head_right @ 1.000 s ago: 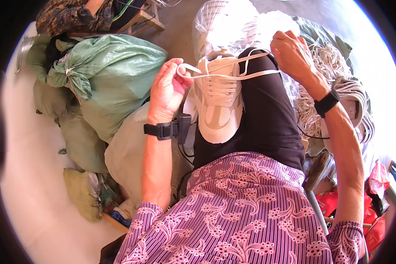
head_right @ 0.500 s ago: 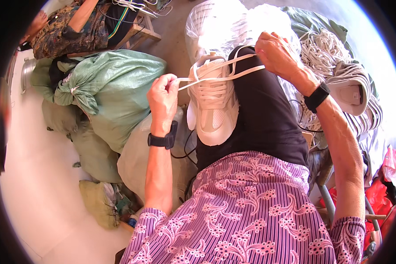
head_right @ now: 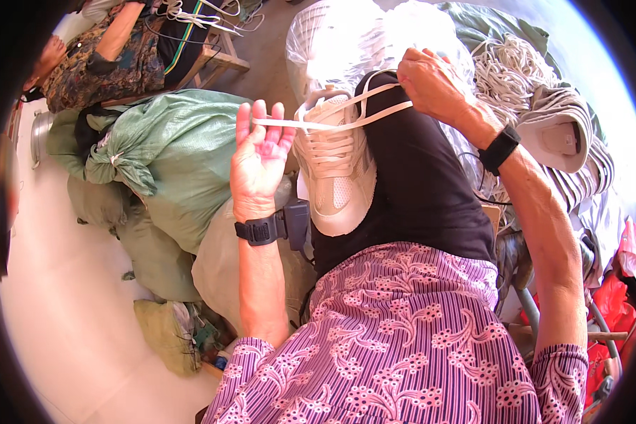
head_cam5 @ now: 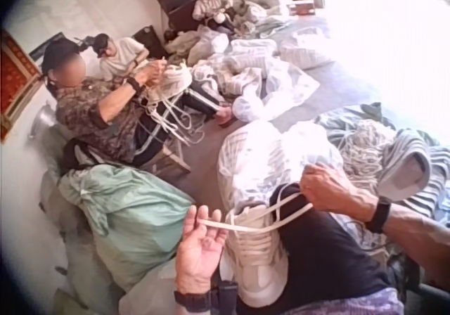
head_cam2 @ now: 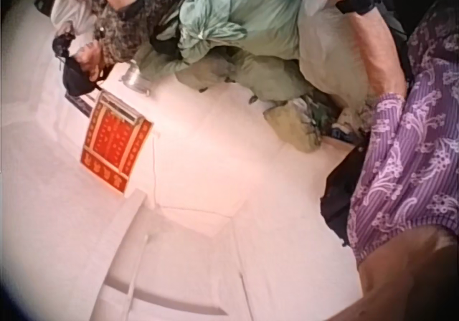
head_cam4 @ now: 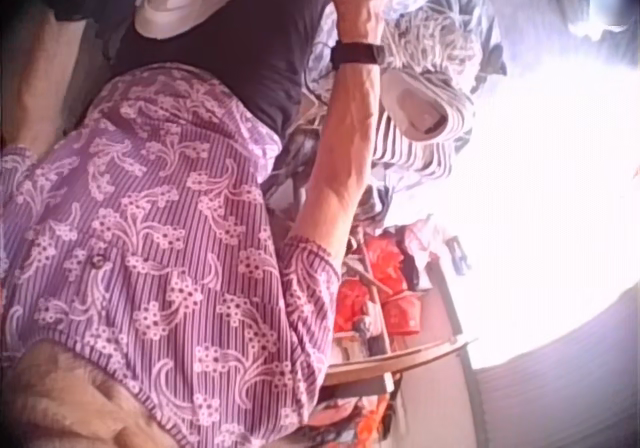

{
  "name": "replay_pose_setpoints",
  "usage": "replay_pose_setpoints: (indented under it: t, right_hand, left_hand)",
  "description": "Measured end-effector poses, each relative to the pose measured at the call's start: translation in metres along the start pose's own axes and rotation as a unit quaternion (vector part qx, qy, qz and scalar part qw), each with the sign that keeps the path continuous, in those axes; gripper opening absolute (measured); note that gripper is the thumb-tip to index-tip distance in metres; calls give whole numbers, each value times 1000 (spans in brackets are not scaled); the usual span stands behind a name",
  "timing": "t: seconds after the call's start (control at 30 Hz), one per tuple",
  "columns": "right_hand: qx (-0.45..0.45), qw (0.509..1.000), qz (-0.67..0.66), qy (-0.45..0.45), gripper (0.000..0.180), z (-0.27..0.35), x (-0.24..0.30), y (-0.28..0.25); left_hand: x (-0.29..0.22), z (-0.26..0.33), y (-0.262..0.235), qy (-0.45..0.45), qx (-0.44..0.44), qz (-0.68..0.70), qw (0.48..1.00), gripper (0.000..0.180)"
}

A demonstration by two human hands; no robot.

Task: The recorder is lacing a white shoe while sitting in a workspace with several other people performing similar tasks.

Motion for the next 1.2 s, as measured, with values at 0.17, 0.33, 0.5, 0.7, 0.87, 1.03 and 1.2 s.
replay_pose_setpoints:
  t: [0.17, 0.33, 0.5, 0.7, 0.87, 1.03, 1.2]
  right_hand:
    - [-11, 994, 108, -1, 12, -3, -8, -16]
    - [15, 982, 154, 112, 18, 0, -40, -26]
    - [-29, 988, 132, 75, 16, 0, -16, -20]
    - [20, 992, -69, -105, 5, 2, 62, 13]
    - [19, 995, 1, -98, 6, 3, 76, 24]
    - [32, 997, 8, -70, 8, 3, 80, 28]
    - [37, 998, 11, -40, 10, 3, 80, 31]
  left_hand:
    - [14, 1, -10, -64, -15, 28, 997, 27]
    - [22, 0, -31, -108, -56, -105, 987, 20]
    - [-3, -3, -34, 22, -140, -362, 921, 19]
    - [-8, 0, 54, 267, 24, -636, 724, 15]
    - [32, -23, 80, 119, 171, -756, 621, 25]
    - [43, -32, 58, -108, 81, -704, 698, 18]
    - [54, -38, 66, -197, 107, -710, 668, 16]
Point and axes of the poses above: each hand's wrist, its own z-axis away from the middle knuckle, its own y-axis out of the palm, x = y × z, the point moved 6 cm from there along -z, towards the middle knuckle, and after that the axes turned 5 degrees about -z, right-handed, at the moved point
